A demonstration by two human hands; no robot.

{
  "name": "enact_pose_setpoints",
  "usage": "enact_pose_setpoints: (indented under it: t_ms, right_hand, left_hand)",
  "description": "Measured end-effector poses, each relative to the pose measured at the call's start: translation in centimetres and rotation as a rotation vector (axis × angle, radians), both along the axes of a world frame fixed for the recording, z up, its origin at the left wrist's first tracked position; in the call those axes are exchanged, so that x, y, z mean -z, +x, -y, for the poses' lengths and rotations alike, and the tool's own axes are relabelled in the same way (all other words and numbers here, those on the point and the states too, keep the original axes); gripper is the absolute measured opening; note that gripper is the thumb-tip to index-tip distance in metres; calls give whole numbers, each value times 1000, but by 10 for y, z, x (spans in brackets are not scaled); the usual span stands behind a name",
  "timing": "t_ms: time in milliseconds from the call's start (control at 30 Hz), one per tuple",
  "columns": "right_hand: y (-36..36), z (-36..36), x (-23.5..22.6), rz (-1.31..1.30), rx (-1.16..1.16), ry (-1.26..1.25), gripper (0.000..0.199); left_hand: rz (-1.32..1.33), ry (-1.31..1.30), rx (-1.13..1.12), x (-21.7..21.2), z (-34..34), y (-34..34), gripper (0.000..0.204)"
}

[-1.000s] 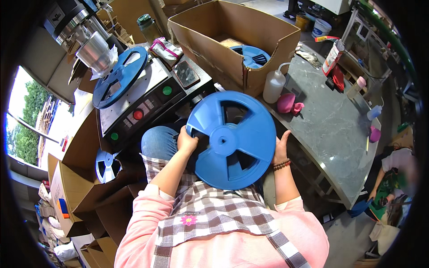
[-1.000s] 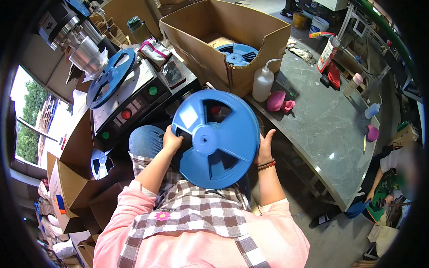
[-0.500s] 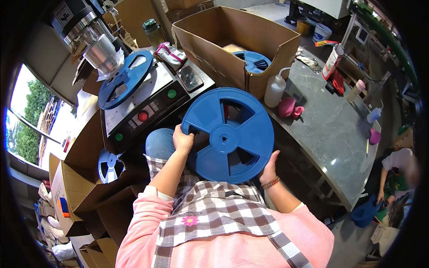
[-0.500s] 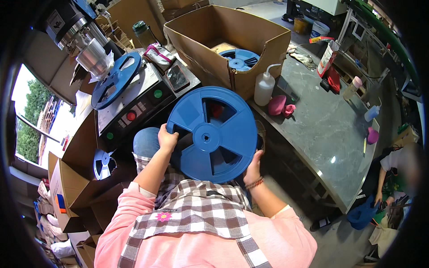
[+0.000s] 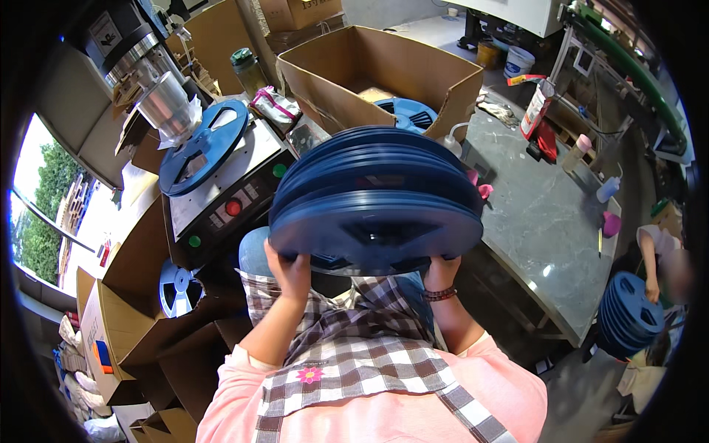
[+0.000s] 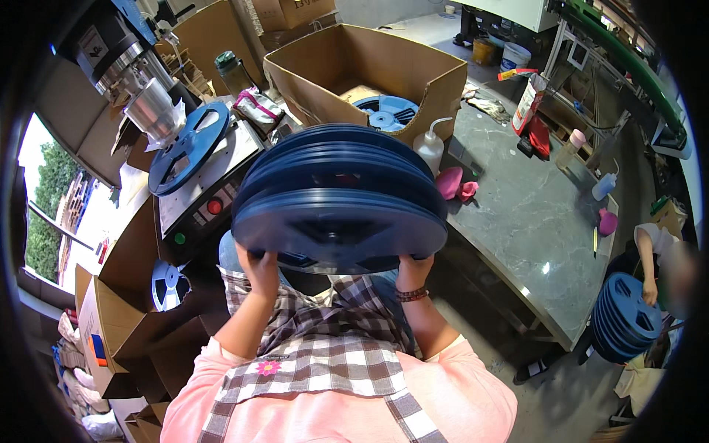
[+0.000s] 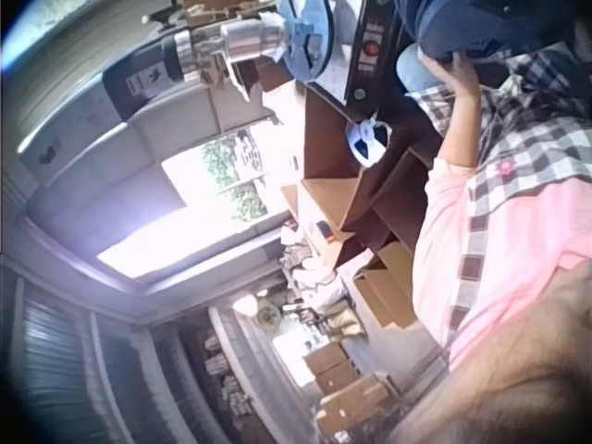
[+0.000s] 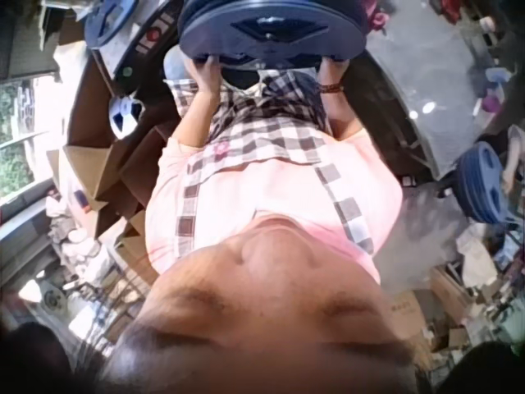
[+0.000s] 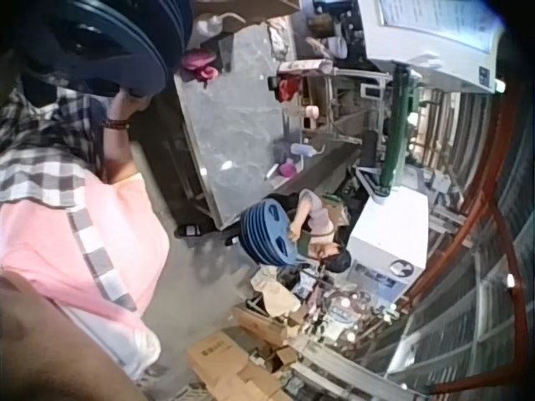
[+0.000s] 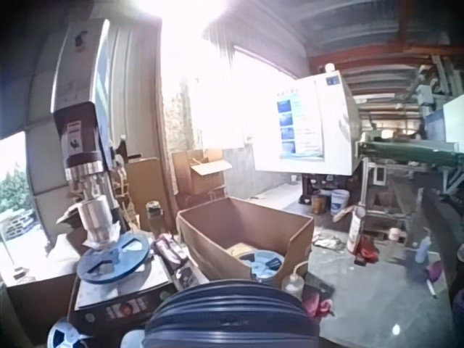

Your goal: The person sits and uses a utility knife to trim edges on a stack of blue plastic reels, then wipes each reel with a pink cloth. The person places the finished reels into a cardboard box.

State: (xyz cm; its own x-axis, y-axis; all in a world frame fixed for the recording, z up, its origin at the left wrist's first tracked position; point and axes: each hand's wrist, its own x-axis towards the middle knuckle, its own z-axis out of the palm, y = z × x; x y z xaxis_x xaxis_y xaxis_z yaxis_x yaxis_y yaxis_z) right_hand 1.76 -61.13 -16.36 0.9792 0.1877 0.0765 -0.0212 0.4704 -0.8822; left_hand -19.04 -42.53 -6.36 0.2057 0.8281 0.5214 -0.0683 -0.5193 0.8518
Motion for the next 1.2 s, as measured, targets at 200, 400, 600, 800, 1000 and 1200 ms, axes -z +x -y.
enact_pose_setpoints:
  t_ms: [200, 400, 600, 800, 1000, 1200]
  right_hand:
    - [16, -3, 38, 93, 47, -107, 50]
    - [-2, 20, 60, -45, -91, -313, 44]
    - [26, 96, 45, -130, -188, -587, 38]
    - [177, 81, -82, 311, 152, -669, 33]
    - [316, 25, -251, 804, 472, -696, 28]
    - [405, -77, -397, 1249, 894, -695, 25]
  left_hand:
    - [-268, 96, 29, 33, 40, -34, 29]
    - [230, -792, 432, 81, 29, -54, 48]
    - [745, -1466, 870, -42, 73, -4, 53]
    - [450, -1007, 979, 5, 83, 57, 104]
    - [-357, 32, 736, -69, 33, 109, 127]
    - [-412, 31, 820, -54, -31, 76, 63]
